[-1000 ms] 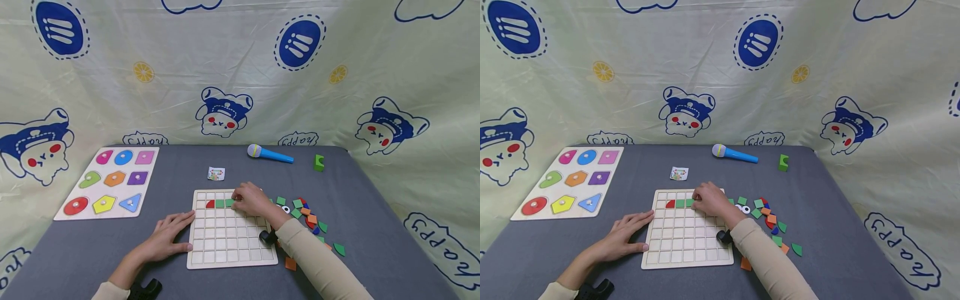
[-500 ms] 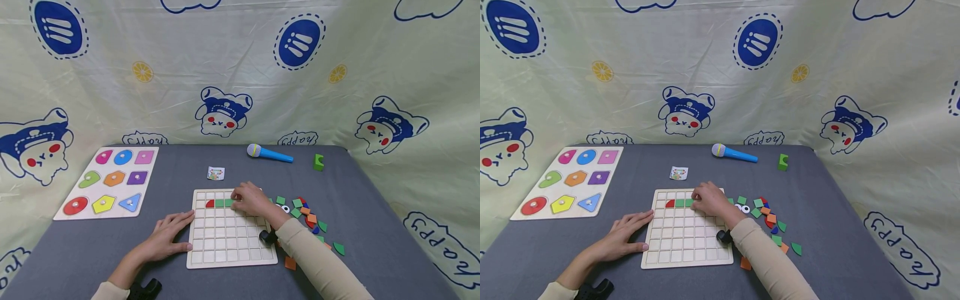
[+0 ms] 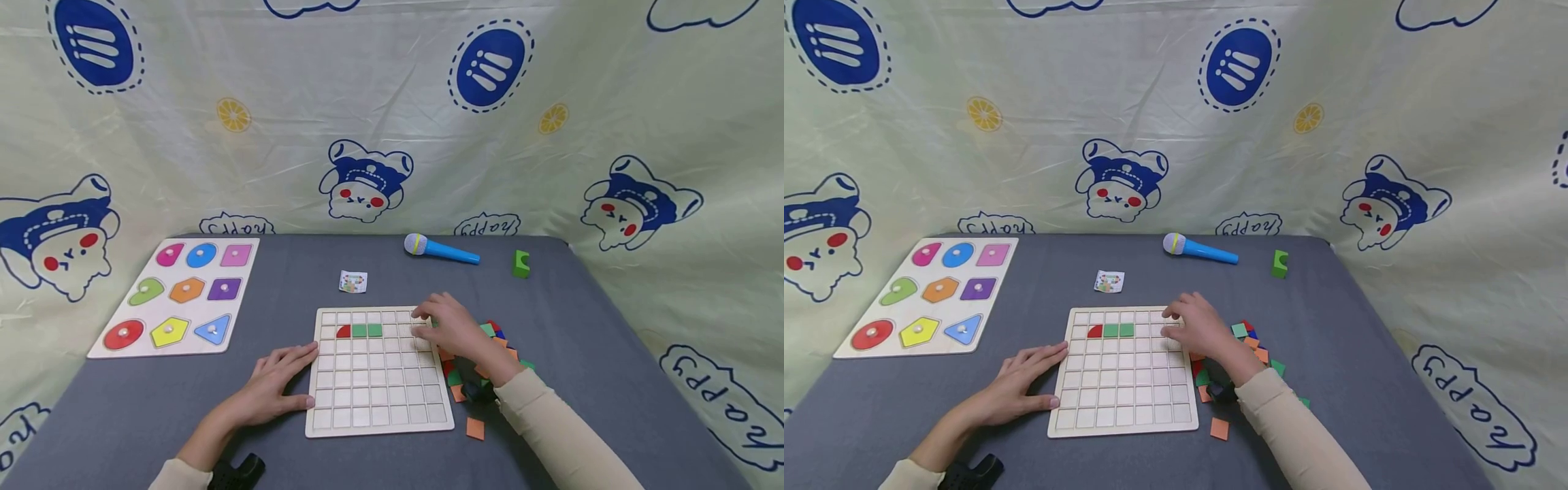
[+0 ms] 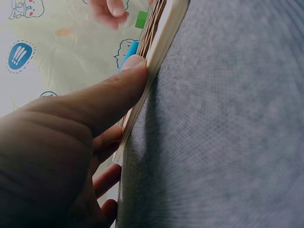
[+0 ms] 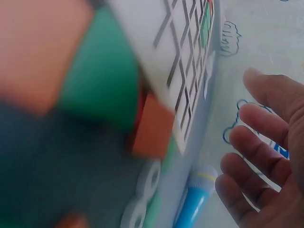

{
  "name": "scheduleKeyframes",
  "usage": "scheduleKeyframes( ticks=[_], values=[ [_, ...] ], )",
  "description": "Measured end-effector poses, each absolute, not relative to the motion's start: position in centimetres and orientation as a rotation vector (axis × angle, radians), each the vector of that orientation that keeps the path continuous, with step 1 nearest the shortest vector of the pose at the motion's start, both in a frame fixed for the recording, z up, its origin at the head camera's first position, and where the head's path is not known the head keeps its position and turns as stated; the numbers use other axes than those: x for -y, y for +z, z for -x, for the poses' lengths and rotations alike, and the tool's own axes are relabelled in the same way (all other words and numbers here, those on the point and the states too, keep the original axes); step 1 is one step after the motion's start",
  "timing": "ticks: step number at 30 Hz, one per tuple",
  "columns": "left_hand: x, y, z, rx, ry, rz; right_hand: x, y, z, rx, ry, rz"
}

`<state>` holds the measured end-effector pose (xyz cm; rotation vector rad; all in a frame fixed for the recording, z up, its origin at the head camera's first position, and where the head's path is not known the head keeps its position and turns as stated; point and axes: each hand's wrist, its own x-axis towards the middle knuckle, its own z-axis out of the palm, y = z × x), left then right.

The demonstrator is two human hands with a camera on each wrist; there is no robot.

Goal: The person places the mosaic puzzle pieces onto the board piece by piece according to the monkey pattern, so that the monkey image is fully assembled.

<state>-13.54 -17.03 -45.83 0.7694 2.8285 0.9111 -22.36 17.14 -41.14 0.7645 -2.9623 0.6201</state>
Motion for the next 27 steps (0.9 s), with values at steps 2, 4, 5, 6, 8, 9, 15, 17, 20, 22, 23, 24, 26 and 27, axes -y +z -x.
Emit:
scheduleKeyframes(
  ticks=[2, 4, 5, 6, 8, 9, 15, 17, 20, 22, 23, 24, 26, 27],
  values=[
    [17.1, -45.8, 13.6, -2.832, 0.906, -0.768, -18.3, -40.9, 21.8, 2.945, 0.611, -0.763],
    [17.1, -45.8, 13.6, -2.832, 0.901, -0.762, -19.4, -40.7, 21.2, 2.940, 0.587, -0.757],
    [17.1, -45.8, 13.5, -2.832, 0.899, -0.758, -19.9, -40.7, 20.9, 2.946, 0.566, -0.750],
    [17.2, -45.8, 13.5, -2.831, 0.900, -0.753, -20.4, -40.7, 20.6, 2.951, 0.549, -0.746],
    [17.2, -45.7, 13.5, -2.829, 0.898, -0.745, -21.4, -40.7, 19.9, 2.965, 0.516, -0.737],
    [17.2, -45.7, 13.5, -2.829, 0.897, -0.742, -21.9, -40.7, 19.6, 2.969, 0.506, -0.736],
    [17.1, -45.6, 13.5, -2.827, 0.895, -0.741, -25.0, -41.3, 16.7, 2.941, 0.490, -0.722],
    [17.0, -45.6, 13.5, -2.829, 0.894, -0.744, -25.9, -41.5, 15.7, 2.950, 0.506, -0.697],
    [17.0, -45.6, 13.4, -2.834, 0.894, -0.751, -27.0, -41.7, 14.5, 2.982, 0.535, -0.654],
    [17.0, -45.6, 13.5, -2.837, 0.893, -0.755, -27.5, -41.9, 13.9, 3.018, 0.530, -0.609],
    [17.0, -45.6, 13.5, -2.838, 0.892, -0.757, -27.7, -42.0, 13.6, 3.033, 0.519, -0.585],
    [16.9, -45.6, 13.5, -2.837, 0.893, -0.758, -28.0, -42.0, 13.4, 3.045, 0.502, -0.573],
    [16.9, -45.7, 13.5, -2.838, 0.890, -0.759, -28.3, -42.2, 13.2, 3.073, 0.476, -0.543],
    [16.9, -45.7, 13.5, -2.840, 0.890, -0.761, -28.4, -42.3, 13.1, 3.082, 0.461, -0.530]
  ],
)
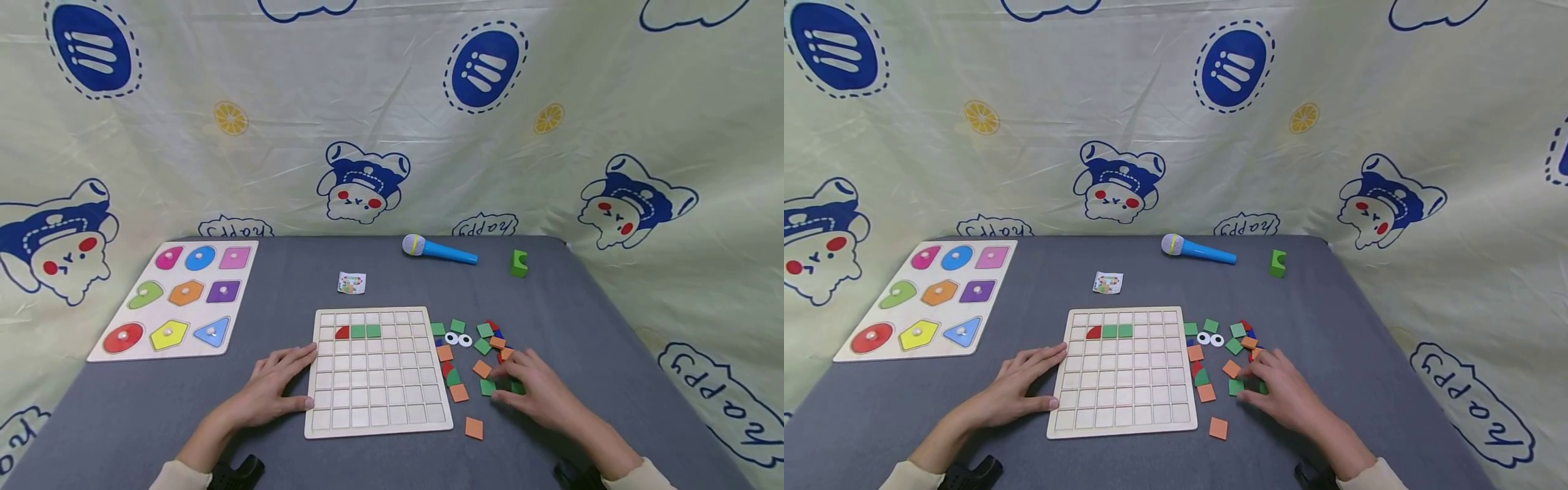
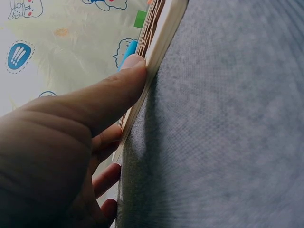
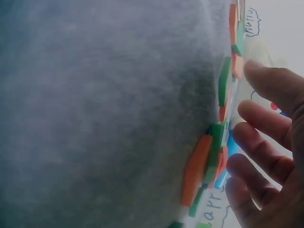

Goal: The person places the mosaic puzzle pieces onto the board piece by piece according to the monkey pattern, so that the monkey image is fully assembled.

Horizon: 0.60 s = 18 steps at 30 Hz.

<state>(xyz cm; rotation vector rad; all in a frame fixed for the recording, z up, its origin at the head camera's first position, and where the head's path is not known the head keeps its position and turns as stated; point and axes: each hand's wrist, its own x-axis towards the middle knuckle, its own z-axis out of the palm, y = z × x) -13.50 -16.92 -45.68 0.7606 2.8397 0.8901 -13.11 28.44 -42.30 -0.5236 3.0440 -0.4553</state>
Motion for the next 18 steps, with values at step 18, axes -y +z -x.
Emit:
scheduleKeyframes(
  ticks=[18],
  values=[
    [17.1, -46.0, 13.6, -2.830, 0.906, -0.763, -29.0, -43.6, 13.4, -3.049, -0.355, 0.529]
  ],
)
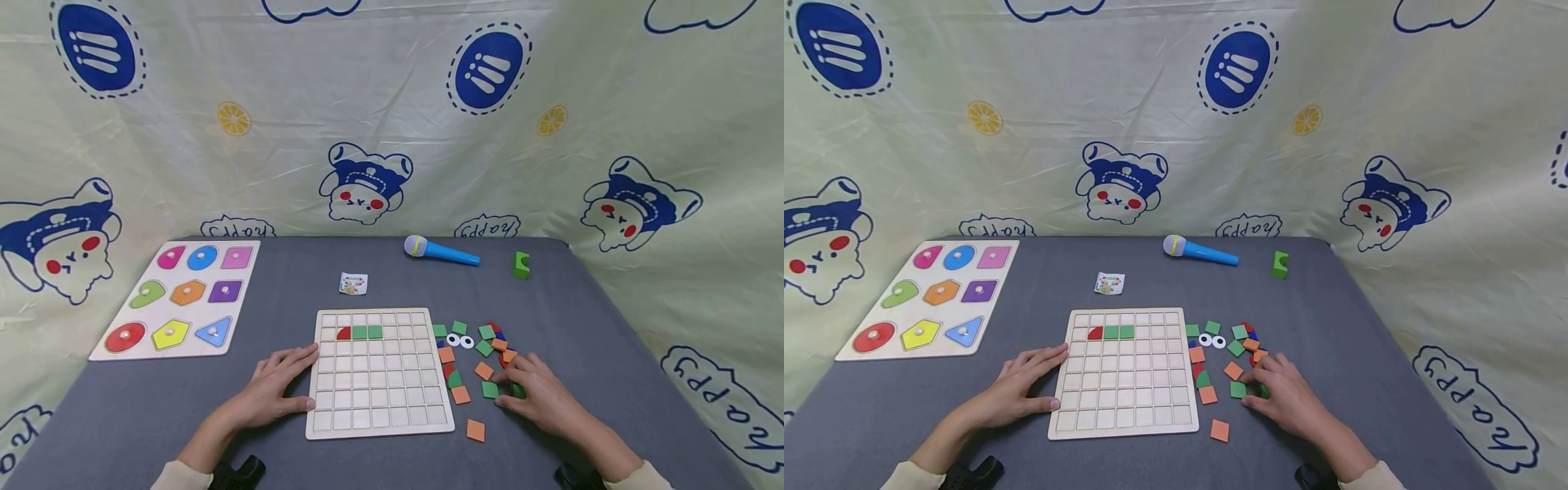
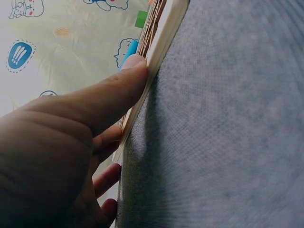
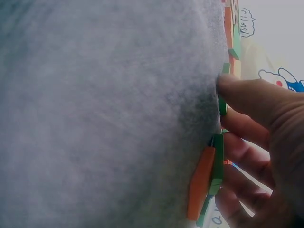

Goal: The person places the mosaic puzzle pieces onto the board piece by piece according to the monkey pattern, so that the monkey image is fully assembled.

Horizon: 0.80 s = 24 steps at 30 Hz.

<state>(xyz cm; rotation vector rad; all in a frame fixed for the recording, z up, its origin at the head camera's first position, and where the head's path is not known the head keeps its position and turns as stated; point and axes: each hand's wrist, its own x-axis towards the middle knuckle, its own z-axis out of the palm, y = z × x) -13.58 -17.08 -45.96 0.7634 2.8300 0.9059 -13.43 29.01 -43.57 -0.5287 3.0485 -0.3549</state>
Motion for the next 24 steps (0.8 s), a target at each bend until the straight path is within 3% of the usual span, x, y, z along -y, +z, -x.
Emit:
scheduleKeyframes(
  ticks=[14, 24],
  values=[
    [17.0, -45.8, 13.5, -2.828, 0.906, -0.757, -28.4, -43.2, 13.2, -3.075, -0.361, 0.549],
    [17.0, -45.7, 13.5, -2.826, 0.918, -0.766, -24.9, -42.4, 14.7, -3.104, -0.472, 0.749]
  ],
)
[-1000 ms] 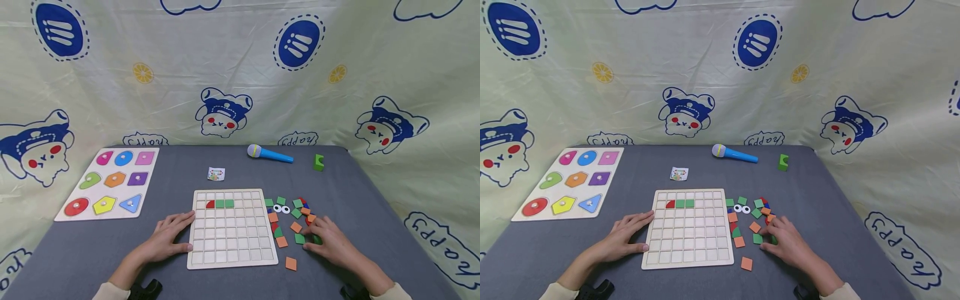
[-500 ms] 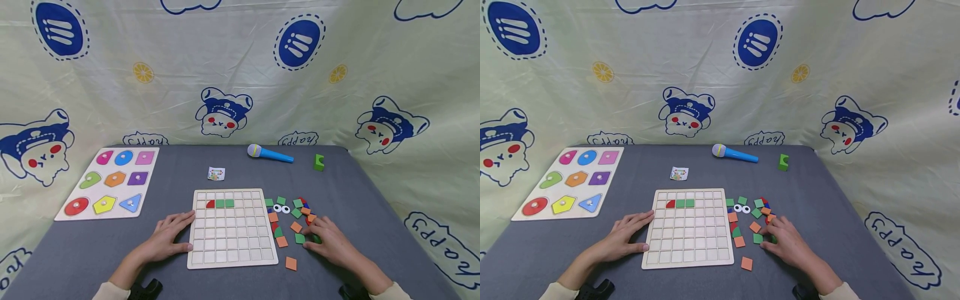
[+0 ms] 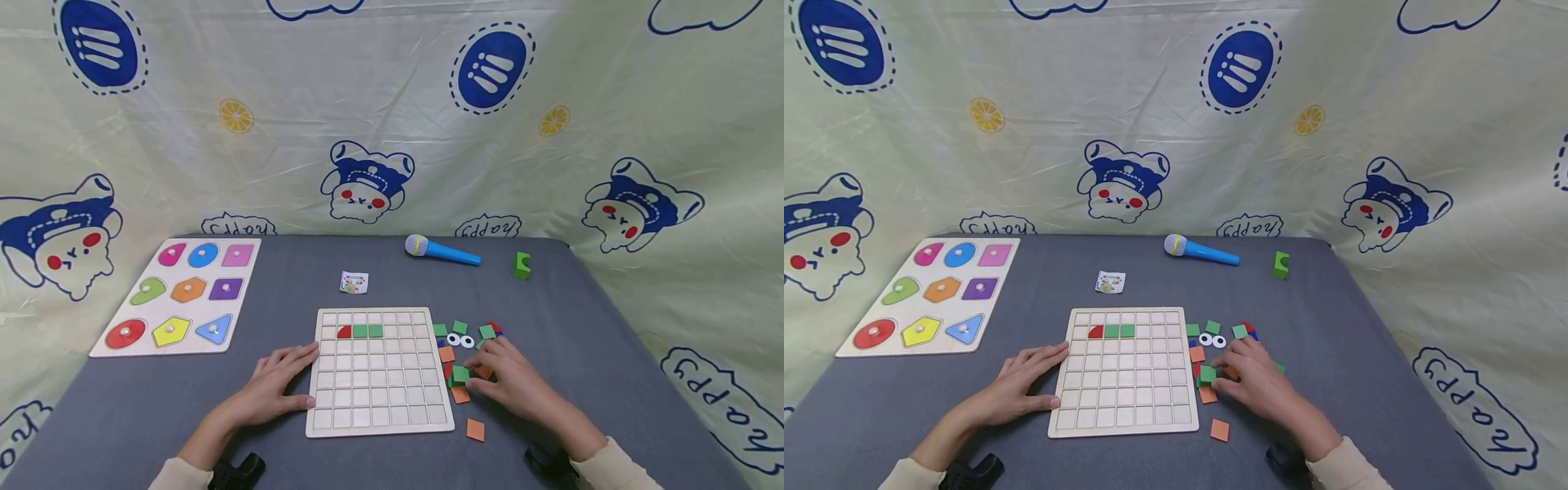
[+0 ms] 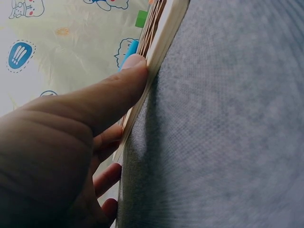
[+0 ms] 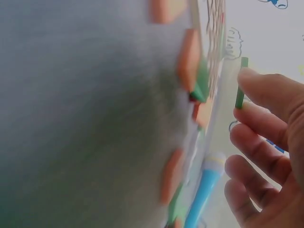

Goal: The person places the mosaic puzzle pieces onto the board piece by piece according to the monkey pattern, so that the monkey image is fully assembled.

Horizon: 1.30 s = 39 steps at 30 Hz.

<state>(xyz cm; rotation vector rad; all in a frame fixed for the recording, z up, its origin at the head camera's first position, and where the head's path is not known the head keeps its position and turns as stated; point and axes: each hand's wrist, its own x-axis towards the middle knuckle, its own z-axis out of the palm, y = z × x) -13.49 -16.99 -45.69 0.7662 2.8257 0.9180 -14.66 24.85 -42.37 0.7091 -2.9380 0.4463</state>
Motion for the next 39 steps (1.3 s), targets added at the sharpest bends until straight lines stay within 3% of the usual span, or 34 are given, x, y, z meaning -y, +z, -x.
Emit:
scheduleKeyframes(
  ticks=[18, 39],
  values=[
    [17.0, -45.9, 13.6, -2.802, 0.932, -0.737, -15.8, -41.8, 21.8, 2.964, 0.480, -0.856],
    [16.7, -45.5, 13.5, -2.814, 0.964, -0.738, -13.7, -42.7, 24.2, 3.062, 0.457, -0.858]
  ],
)
